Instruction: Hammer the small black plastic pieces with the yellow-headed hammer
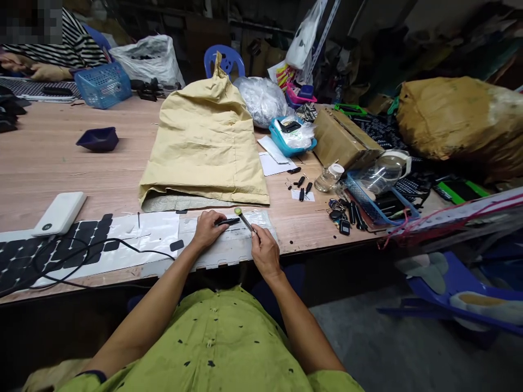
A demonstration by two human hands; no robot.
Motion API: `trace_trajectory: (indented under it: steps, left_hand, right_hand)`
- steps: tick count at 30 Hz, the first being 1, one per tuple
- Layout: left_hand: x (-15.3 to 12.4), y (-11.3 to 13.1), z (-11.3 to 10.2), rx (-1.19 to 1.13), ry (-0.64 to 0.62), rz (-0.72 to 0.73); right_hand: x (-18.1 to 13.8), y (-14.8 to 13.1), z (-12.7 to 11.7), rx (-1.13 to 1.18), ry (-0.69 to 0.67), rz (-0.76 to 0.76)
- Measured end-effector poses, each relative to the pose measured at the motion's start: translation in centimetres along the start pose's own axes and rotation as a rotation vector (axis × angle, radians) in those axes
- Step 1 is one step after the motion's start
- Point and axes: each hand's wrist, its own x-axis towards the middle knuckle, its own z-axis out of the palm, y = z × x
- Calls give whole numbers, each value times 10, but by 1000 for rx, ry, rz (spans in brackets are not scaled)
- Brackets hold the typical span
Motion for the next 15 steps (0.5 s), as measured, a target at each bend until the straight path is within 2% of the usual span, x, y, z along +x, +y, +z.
trace_trajectory:
  steps: [4, 10, 15]
  left_hand:
    - [0, 1, 0, -7, -5, 2]
    - [0, 1, 0, -1, -9, -4]
    - [0, 2, 1, 7, -16, -15]
  right_hand:
    - [-10, -4, 1, -23, -73, 3]
    - [-12, -8, 3, -91, -104, 63]
    - [-12, -13, 6, -46, -124, 24]
